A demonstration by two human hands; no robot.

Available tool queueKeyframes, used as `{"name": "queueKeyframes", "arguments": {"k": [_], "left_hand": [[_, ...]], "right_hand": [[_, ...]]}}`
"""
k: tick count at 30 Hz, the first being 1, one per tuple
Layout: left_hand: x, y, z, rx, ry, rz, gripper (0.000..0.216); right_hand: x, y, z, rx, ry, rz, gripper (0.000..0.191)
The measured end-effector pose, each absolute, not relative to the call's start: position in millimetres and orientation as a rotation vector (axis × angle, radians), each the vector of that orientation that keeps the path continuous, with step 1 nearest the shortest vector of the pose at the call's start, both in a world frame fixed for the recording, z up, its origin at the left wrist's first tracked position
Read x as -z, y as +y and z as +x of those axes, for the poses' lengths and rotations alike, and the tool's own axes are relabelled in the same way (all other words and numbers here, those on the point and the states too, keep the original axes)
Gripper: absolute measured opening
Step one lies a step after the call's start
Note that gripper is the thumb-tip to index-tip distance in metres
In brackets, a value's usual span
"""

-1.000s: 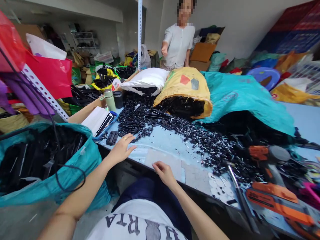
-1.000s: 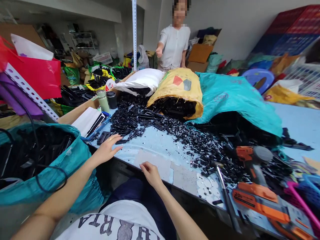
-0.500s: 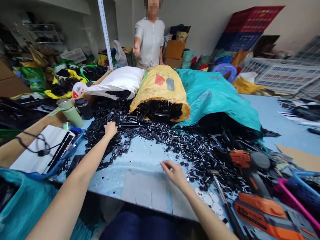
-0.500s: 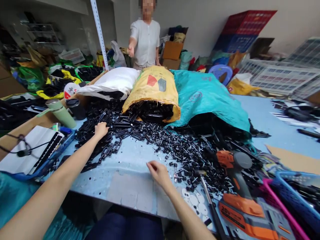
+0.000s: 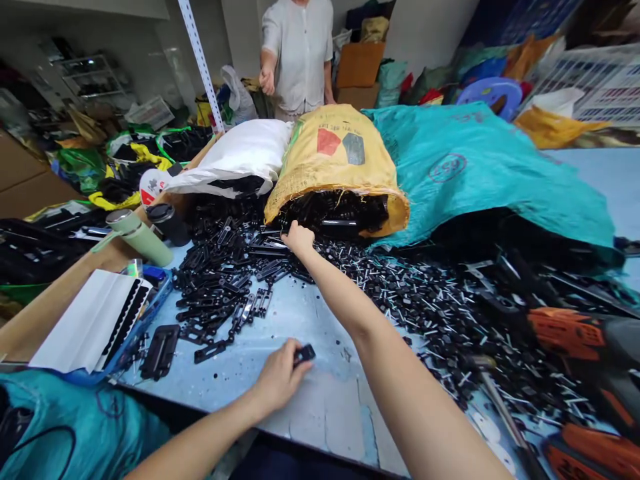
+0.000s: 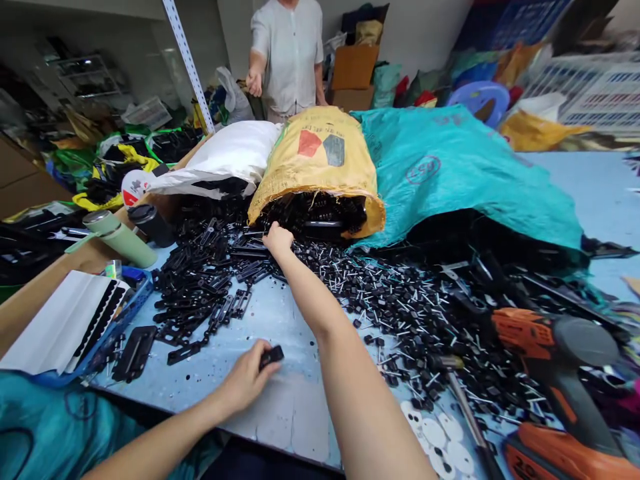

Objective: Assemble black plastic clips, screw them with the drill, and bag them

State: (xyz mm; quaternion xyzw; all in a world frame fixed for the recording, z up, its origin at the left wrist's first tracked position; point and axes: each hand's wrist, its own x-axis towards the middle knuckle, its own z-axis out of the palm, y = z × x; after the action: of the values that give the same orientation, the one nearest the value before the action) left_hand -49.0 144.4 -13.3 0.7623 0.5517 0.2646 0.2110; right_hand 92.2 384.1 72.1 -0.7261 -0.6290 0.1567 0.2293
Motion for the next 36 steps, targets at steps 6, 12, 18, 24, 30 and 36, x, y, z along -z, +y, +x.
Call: {"name": "queueKeyframes", "arguments": {"k": [6,12,18,24,30,36], "left_hand": [[12.5,87.4,-45.3,-0.648,1.403,2.192,0.026],[20.1,51.1,-37.1,-0.568,1.286,2.300,0.034],[22.4,51.4,-37.9,-0.327,1.331,2.649,0.057],[28.4,45.8,-40.3,-0.454,1.397,2.661,0.043],[19.3,42.9,-53.5,-0.680,1.416,2.446,0.030],[1.7,37.0,-67.9,-0.796,1.251,2.164,0.037]], "right_hand": [[-71.2,331.5,125.4,-0.961,-1.462,-1.663,0.044],[-36.1,185.0,177.4,-1.508,-1.339,-1.139,0.057],[-19.6,51.3,228.0,-1.042,-1.841,-1.686,0.055],[-18.5,24.4,187.8,-0.497,-2.268,-1.766,0.050],[-34.8,33.5,164.5,-0.535,-1.891,-1.331,0.055],[-23.7,0.6,217.5,-0.508,-2.213,-1.563,0.042]]}}
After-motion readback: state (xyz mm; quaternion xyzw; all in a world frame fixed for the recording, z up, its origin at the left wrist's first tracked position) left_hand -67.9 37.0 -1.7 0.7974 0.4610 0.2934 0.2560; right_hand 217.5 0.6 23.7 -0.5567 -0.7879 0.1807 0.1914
